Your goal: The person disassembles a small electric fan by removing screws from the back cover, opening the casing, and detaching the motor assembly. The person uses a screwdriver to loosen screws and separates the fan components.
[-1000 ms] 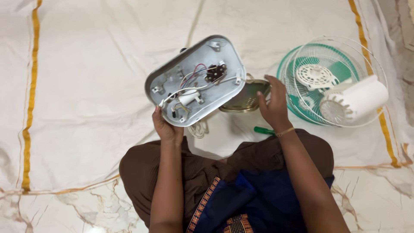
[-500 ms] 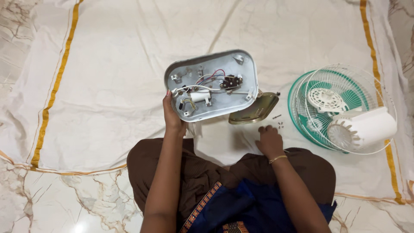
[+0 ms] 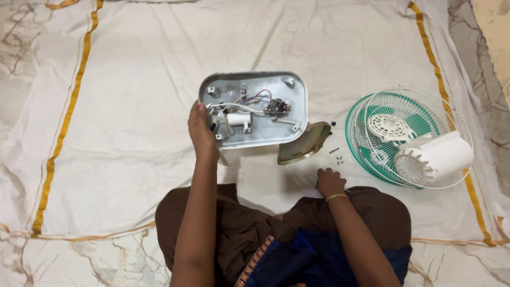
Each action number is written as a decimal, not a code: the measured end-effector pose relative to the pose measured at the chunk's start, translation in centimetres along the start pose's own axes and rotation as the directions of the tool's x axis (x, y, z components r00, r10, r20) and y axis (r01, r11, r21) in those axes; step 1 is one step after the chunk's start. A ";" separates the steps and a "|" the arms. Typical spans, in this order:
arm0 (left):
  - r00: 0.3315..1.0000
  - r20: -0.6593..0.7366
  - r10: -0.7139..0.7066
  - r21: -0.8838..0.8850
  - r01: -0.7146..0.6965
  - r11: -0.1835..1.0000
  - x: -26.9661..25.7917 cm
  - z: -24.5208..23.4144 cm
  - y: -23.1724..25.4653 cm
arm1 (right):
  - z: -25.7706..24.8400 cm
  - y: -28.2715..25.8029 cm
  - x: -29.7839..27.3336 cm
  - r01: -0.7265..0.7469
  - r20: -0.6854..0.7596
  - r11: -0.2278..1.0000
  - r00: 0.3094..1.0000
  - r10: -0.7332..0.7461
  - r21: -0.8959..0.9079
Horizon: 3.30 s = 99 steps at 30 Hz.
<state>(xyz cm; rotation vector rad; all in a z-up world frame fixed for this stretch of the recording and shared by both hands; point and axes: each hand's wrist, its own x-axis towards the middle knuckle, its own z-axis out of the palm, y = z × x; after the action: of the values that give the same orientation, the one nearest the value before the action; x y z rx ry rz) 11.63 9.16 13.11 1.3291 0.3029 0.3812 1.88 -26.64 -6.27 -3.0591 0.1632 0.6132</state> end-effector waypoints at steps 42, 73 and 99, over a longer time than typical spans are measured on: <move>0.998 0.058 0.017 -0.383 0.007 0.924 -0.8 -0.6 2.5 | -25.6 -10.1 -15.1 0.880 -0.885 0.184 0.385 0.263 0.437; 0.999 0.048 -0.002 -0.380 0.020 0.925 -1.9 -0.3 2.7 | -26.8 -11.4 -15.4 0.912 -0.917 0.130 0.397 -0.037 0.390; 0.999 0.034 0.009 -0.423 0.006 0.906 -2.6 0.1 2.0 | -26.7 -9.7 -12.0 0.809 -0.906 -0.408 0.393 -0.158 0.423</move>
<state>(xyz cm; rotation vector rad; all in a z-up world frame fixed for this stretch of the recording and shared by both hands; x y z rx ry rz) 9.15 8.38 15.06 0.9065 0.1751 0.3982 2.11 -16.77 23.01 -1.1908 -0.7092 -0.3915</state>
